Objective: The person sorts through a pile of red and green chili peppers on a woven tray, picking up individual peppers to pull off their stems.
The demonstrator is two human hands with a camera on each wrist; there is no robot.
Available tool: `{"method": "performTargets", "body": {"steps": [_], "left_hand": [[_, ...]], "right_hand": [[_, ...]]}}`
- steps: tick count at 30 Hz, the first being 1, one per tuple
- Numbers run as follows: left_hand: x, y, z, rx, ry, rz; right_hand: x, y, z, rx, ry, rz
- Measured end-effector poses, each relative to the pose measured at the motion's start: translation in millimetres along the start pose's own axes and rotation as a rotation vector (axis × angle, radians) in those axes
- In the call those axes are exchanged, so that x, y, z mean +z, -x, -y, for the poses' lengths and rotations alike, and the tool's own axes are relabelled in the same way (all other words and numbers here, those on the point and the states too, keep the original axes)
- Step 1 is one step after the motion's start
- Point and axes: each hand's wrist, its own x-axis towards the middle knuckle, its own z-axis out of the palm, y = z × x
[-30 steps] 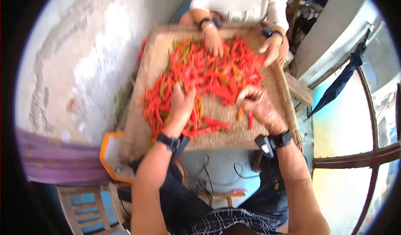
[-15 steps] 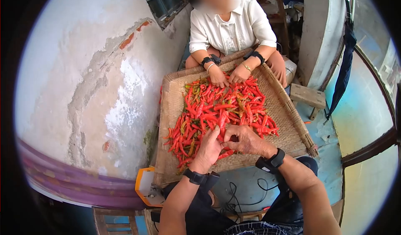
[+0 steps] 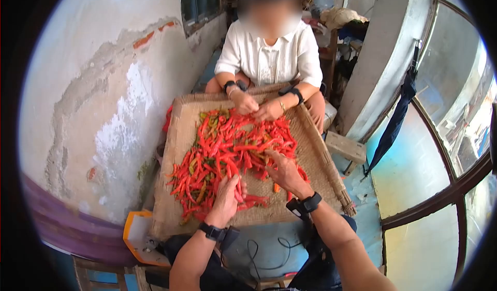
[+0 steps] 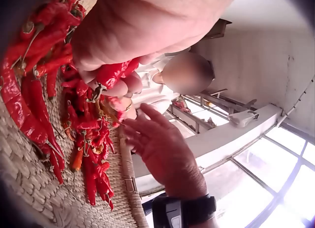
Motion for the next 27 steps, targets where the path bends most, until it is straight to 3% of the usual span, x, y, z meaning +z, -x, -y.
{"method": "performTargets", "body": {"steps": [1, 3, 5, 8, 11, 12, 14, 18, 23, 27], "left_hand": [[-2.6, 4.5, 2.6, -0.023, 0.011, -0.017], [-1.7, -1.0, -0.3, 0.042, -0.037, 0.023], [0.5, 1.1, -3.9, 0.023, -0.035, 0.007], [6.1, 5.4, -10.9, 0.049, -0.03, 0.041], [3.6, 7.0, -10.4, 0.036, -0.062, 0.067], [3.1, 6.8, -8.6, 0.039, -0.063, 0.074], [5.2, 6.2, -7.3, 0.023, -0.073, 0.067], [6.5, 0.4, 0.3, -0.012, -0.107, 0.043], [10.3, 3.1, 4.4, -0.016, -0.14, 0.051], [11.2, 6.5, 4.3, -0.019, -0.184, 0.077]], "right_hand": [[10.4, 9.8, -6.4, 0.021, 0.0, 0.022], [36.1, 20.4, -24.2, -0.058, 0.286, 0.547], [54.3, 42.6, -13.3, -0.114, 0.367, 0.645], [60.9, 53.2, 3.2, -0.232, 0.507, 0.444], [64.9, 45.1, -9.3, -0.134, 0.414, 0.587], [63.1, 40.2, -5.6, -0.138, 0.423, 0.58], [62.2, 34.7, 3.9, -0.025, 0.554, 0.748], [62.5, 36.5, 1.7, -0.025, 0.575, 0.754], [69.7, 46.6, -16.3, -0.096, 0.456, 0.556], [72.3, 43.0, -21.7, -0.002, 0.392, 0.596]]}}
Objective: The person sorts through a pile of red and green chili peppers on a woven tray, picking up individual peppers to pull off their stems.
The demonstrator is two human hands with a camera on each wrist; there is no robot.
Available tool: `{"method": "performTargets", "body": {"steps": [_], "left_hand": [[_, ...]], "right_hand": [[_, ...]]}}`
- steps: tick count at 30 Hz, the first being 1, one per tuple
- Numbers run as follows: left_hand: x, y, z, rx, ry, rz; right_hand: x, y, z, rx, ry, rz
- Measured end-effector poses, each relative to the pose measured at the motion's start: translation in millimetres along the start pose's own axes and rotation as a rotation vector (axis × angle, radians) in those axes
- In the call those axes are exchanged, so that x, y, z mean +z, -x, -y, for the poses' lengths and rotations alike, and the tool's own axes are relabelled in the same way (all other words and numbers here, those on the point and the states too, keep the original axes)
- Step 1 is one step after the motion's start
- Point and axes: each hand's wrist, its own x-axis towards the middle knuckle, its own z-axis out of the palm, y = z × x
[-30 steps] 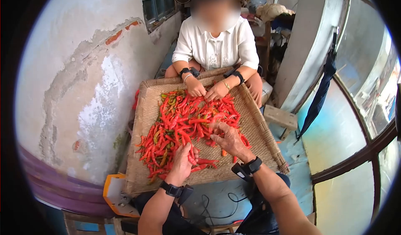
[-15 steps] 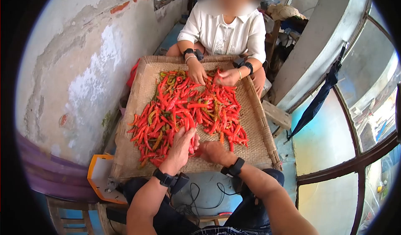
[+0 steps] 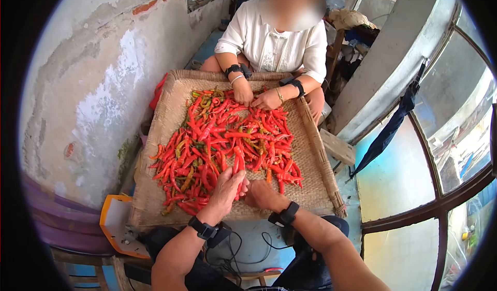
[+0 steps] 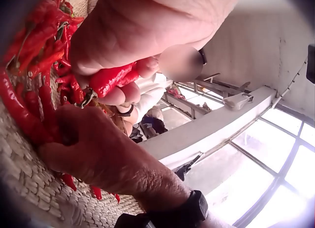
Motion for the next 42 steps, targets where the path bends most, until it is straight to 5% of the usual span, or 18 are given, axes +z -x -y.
{"method": "performTargets", "body": {"steps": [9, 12, 15, 21, 31, 36, 42], "left_hand": [[-1.2, -0.9, 0.4, 0.019, -0.023, -0.02], [-1.4, -0.5, -0.2, 0.033, -0.015, -0.032], [-3.3, -1.0, 0.4, 0.071, -0.015, -0.078], [-3.8, -3.7, 4.8, 0.047, 0.066, -0.155], [4.8, -2.0, 23.8, -0.1, 0.187, -0.066], [9.8, 2.3, 21.5, -0.097, 0.095, -0.091], [6.3, 2.9, 22.5, -0.121, 0.144, -0.134]], "right_hand": [[-18.7, 1.3, 0.4, 0.011, -0.001, 0.013], [-24.5, -1.3, -12.3, -0.004, -0.216, -0.08], [-62.5, 1.8, 4.5, 0.206, -0.504, 0.055], [-60.1, -1.5, -2.5, 0.13, -0.816, -0.049], [-72.0, 8.6, 22.3, 0.112, -0.768, -0.102], [-53.1, 3.6, 13.7, 0.048, -0.447, -0.118], [-62.8, 10.1, 25.9, 0.072, -0.607, -0.028]]}}
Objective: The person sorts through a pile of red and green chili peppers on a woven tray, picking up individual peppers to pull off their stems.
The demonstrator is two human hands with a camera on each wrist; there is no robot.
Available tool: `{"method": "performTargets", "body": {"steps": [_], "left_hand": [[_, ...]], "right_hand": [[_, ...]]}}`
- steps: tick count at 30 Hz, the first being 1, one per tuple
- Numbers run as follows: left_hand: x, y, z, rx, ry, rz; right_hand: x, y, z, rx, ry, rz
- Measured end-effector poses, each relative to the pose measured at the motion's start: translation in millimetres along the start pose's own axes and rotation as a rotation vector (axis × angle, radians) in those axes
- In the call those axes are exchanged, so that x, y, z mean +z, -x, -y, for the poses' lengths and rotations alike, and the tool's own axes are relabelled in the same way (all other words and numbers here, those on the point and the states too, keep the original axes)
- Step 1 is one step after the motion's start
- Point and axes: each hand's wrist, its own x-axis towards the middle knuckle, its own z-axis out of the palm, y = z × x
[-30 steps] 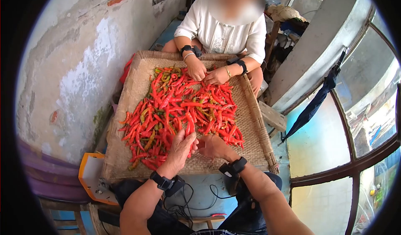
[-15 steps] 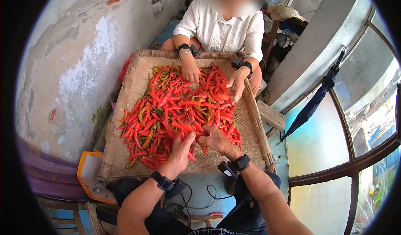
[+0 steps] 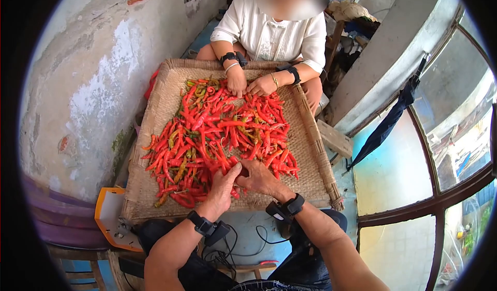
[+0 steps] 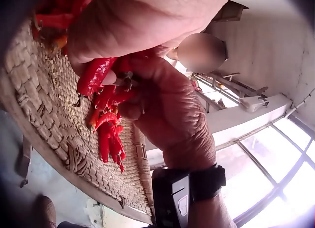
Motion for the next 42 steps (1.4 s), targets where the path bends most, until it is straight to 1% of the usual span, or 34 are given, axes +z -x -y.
{"method": "performTargets", "body": {"steps": [4, 6, 7, 8, 9, 10, 11, 12, 13, 14, 16, 17, 18, 20, 22, 24, 30, 33, 38, 42], "left_hand": [[4.0, 0.4, -4.0, 0.073, 0.093, -0.035], [-1.5, -3.6, 2.1, 0.105, 0.116, -0.043], [0.3, -9.1, 0.5, 0.147, 0.138, -0.042], [2.8, -11.8, -0.2, 0.161, 0.139, -0.023], [5.0, -11.2, -2.6, 0.166, 0.141, -0.05], [4.7, -9.4, -3.4, 0.161, 0.14, -0.088], [0.8, -14.3, 2.5, 0.191, 0.137, -0.104], [-2.9, -9.2, 4.1, 0.165, 0.129, -0.119], [-4.2, -7.0, 1.9, 0.139, 0.142, -0.058], [-3.5, -8.8, -1.5, 0.12, 0.164, 0.008], [-2.8, -4.9, 3.3, 0.107, 0.179, 0.003], [0.0, -4.7, 1.3, 0.099, 0.178, -0.048], [1.8, -5.8, -1.3, 0.096, 0.174, -0.097], [-3.3, -13.0, 2.9, 0.107, 0.167, -0.063], [-0.1, -9.3, 3.1, 0.072, 0.165, -0.119], [2.8, -8.0, 1.7, 0.075, 0.174, -0.13], [2.8, -5.5, 2.6, 0.057, 0.183, -0.127], [0.3, -9.9, 7.2, 0.059, 0.167, -0.136], [2.0, -8.7, 6.3, 0.067, 0.157, -0.113], [3.1, -7.8, 6.0, 0.068, 0.144, -0.159]], "right_hand": [[2.4, -2.5, -12.5, -0.022, -0.046, 0.042], [0.8, -4.2, -14.7, -0.067, -0.255, 0.128], [-2.8, -5.3, -11.0, -0.081, -0.236, 0.116], [-2.6, -2.0, -6.7, -0.048, -0.207, 0.108], [-4.1, -0.5, -1.8, -0.015, -0.186, 0.1], [-7.4, -0.6, 1.3, -0.018, -0.189, 0.093], [-8.9, -0.8, 2.7, -0.041, -0.24, 0.105], [-5.9, 0.9, 0.8, -0.049, -0.298, 0.123], [-2.2, -2.4, -4.9, -0.052, -0.228, 0.088], [0.2, -6.4, -10.1, -0.032, -0.233, 0.096], [6.1, -8.6, -19.1, -0.153, -0.027, -0.031], [8.5, -8.8, -20.0, -0.166, -0.004, -0.062], [6.2, -9.0, -19.5, -0.177, 0.011, -0.064], [6.8, -8.6, -18.4, -0.149, -0.048, -0.045], [7.7, -7.0, -15.8, -0.131, -0.044, -0.045], [6.4, -8.1, -12.1, -0.097, -0.047, -0.05], [7.6, -6.6, -15.5, -0.161, -0.024, -0.059], [6.4, -2.9, -9.7, -0.165, -0.003, -0.072], [8.1, -5.6, -19.6, -0.159, 0.04, -0.066], [9.1, -4.8, -18.4, -0.171, 0.08, -0.073]]}}
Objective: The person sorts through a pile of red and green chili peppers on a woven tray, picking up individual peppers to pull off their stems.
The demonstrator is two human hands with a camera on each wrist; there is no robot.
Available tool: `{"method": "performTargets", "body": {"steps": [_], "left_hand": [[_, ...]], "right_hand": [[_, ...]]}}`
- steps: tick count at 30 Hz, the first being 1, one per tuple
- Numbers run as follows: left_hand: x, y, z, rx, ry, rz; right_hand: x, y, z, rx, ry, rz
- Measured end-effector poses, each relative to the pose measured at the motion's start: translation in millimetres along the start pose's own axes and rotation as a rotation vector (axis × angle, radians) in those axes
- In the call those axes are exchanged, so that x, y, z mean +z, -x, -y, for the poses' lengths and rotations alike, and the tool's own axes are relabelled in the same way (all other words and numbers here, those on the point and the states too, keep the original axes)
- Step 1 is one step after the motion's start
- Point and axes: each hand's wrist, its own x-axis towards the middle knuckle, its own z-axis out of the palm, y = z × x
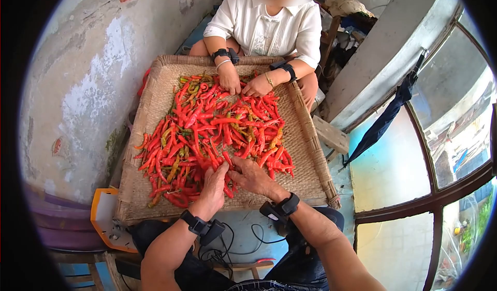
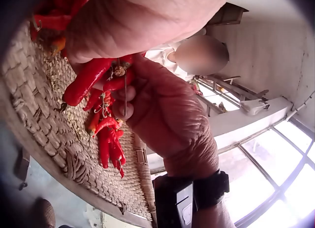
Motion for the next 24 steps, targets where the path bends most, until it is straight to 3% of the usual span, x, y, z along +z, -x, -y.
{"method": "performTargets", "body": {"steps": [11, 16, 20, 24], "left_hand": [[0.4, 3.6, -1.5, -0.036, -0.026, 0.016], [2.0, -2.0, 2.0, 0.057, -0.003, 0.059], [-3.1, -5.1, 4.9, 0.067, 0.062, 0.049], [-7.7, -8.7, 2.4, 0.052, 0.039, 0.09]], "right_hand": [[1.5, 0.6, -2.1, -0.025, -0.002, 0.006], [-3.1, -3.2, 0.1, -0.107, 0.093, -0.071], [-7.1, 1.1, 13.8, 0.037, -0.077, -0.01], [-10.8, -3.2, 5.2, -0.032, -0.156, -0.042]]}}
